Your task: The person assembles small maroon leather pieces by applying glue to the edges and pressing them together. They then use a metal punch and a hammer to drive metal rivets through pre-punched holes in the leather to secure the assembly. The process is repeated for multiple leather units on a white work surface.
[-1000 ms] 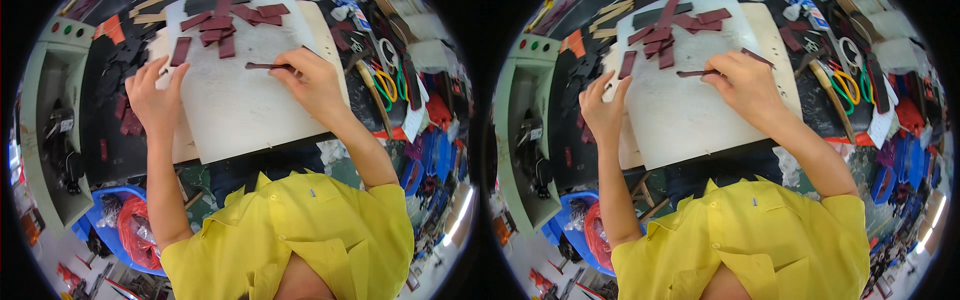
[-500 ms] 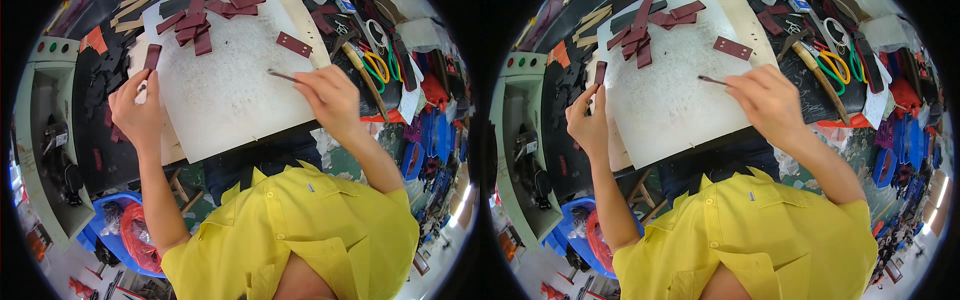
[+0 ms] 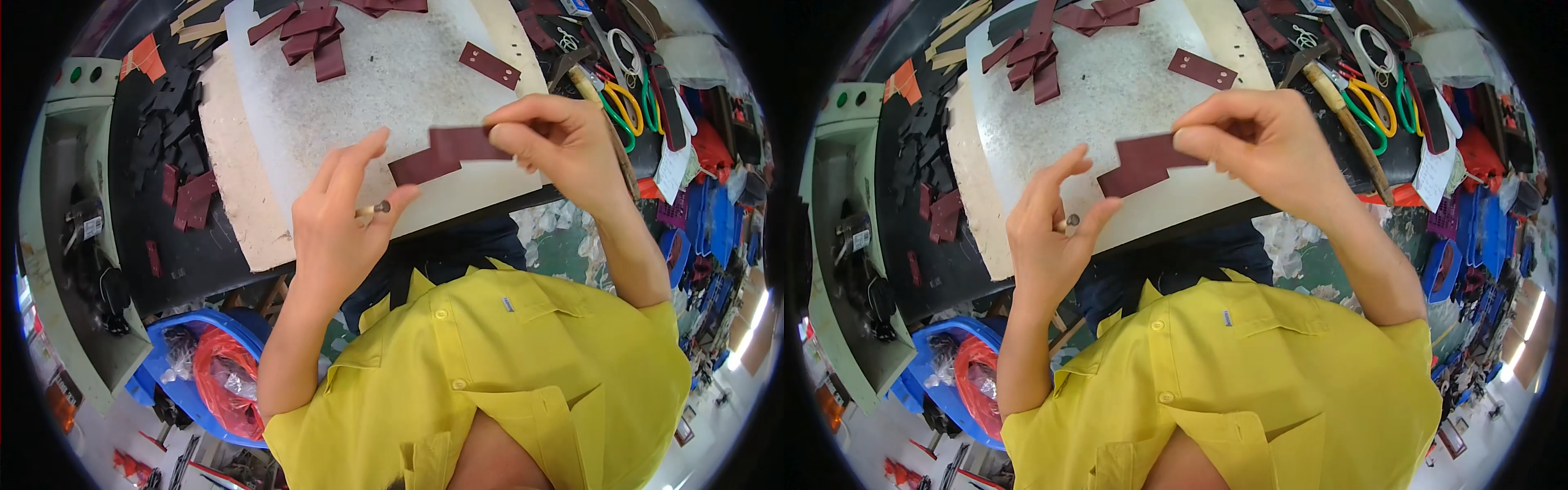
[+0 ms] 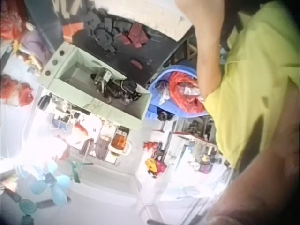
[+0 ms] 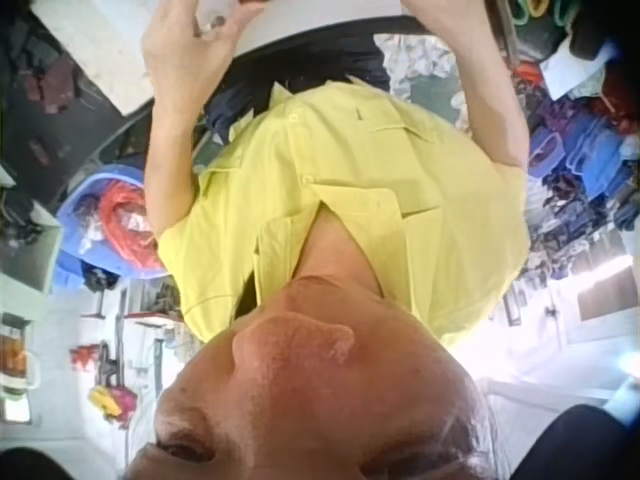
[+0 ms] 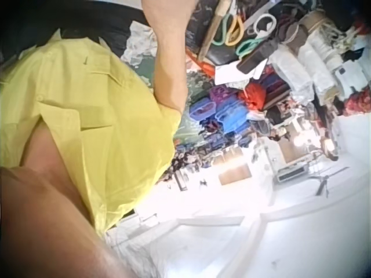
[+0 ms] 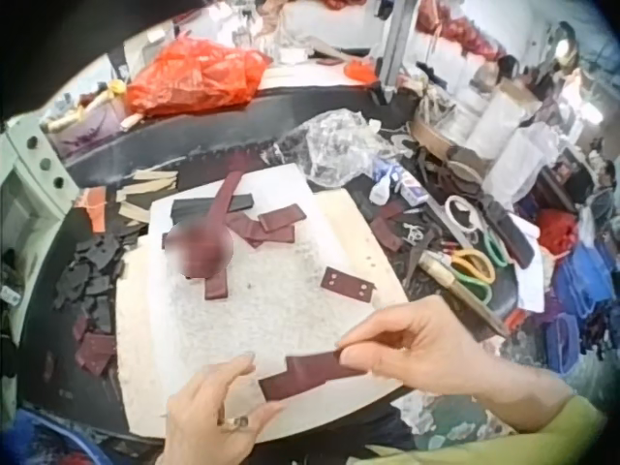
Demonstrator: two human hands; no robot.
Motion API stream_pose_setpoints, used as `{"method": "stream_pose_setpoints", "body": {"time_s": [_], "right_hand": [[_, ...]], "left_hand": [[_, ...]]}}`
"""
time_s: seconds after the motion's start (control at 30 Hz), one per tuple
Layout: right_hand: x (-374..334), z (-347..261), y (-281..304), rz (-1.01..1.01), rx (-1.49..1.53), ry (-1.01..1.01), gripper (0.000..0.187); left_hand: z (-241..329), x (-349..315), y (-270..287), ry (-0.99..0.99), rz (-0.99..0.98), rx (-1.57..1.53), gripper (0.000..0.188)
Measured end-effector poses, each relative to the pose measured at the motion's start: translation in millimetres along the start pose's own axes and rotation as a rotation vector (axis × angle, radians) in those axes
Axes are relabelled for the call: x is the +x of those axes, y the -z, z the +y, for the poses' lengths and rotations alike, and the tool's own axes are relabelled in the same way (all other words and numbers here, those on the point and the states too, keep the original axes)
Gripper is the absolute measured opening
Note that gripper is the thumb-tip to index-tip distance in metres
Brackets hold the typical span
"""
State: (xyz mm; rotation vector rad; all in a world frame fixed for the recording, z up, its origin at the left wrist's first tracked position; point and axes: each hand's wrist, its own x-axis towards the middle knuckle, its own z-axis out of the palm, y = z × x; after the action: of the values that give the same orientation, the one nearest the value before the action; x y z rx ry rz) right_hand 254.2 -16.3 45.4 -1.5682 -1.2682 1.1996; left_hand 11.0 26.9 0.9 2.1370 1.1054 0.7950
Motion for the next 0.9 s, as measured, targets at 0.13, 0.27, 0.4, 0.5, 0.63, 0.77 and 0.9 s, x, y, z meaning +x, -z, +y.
{"method": "stream_pose_setpoints", "body": {"time_s": [0.13, 0.27, 0.4, 0.5, 0.63, 0.77, 0.9], "right_hand": [[11.6, 3.7, -22.2, -0.139, -0.04, -0.116, 0.017], [23.1, 9.9, -28.7, -0.18, -0.167, -0.131, 0.019], [28.2, 11.6, -28.2, -0.213, -0.236, -0.107, 0.018], [31.8, 12.9, -28.1, -0.217, -0.313, -0.025, 0.018], [31.7, 11.5, -28.2, -0.226, -0.438, 0.052, 0.018], [34.7, 19.4, -15.7, -0.131, -0.613, 0.428, 0.021], [26.1, 35.7, -11.6, -0.227, -0.486, 0.663, 0.019]], "left_hand": [[-12.1, -9.2, -2.1, -0.058, -0.037, 0.017, 0.067], [-11.2, -11.5, -2.0, -0.074, -0.001, 0.013, 0.067], [-11.2, -13.8, -1.5, -0.052, 0.014, -0.026, 0.066], [-11.5, -13.8, -4.5, -0.097, 0.045, -0.033, 0.06], [-11.1, -14.9, -3.6, -0.115, -0.026, 0.05, 0.036], [-5.6, -9.0, 1.5, -0.112, -0.09, 0.12, 0.022], [-8.8, -3.3, 5.1, -0.141, -0.113, 0.042, 0.026]]}}
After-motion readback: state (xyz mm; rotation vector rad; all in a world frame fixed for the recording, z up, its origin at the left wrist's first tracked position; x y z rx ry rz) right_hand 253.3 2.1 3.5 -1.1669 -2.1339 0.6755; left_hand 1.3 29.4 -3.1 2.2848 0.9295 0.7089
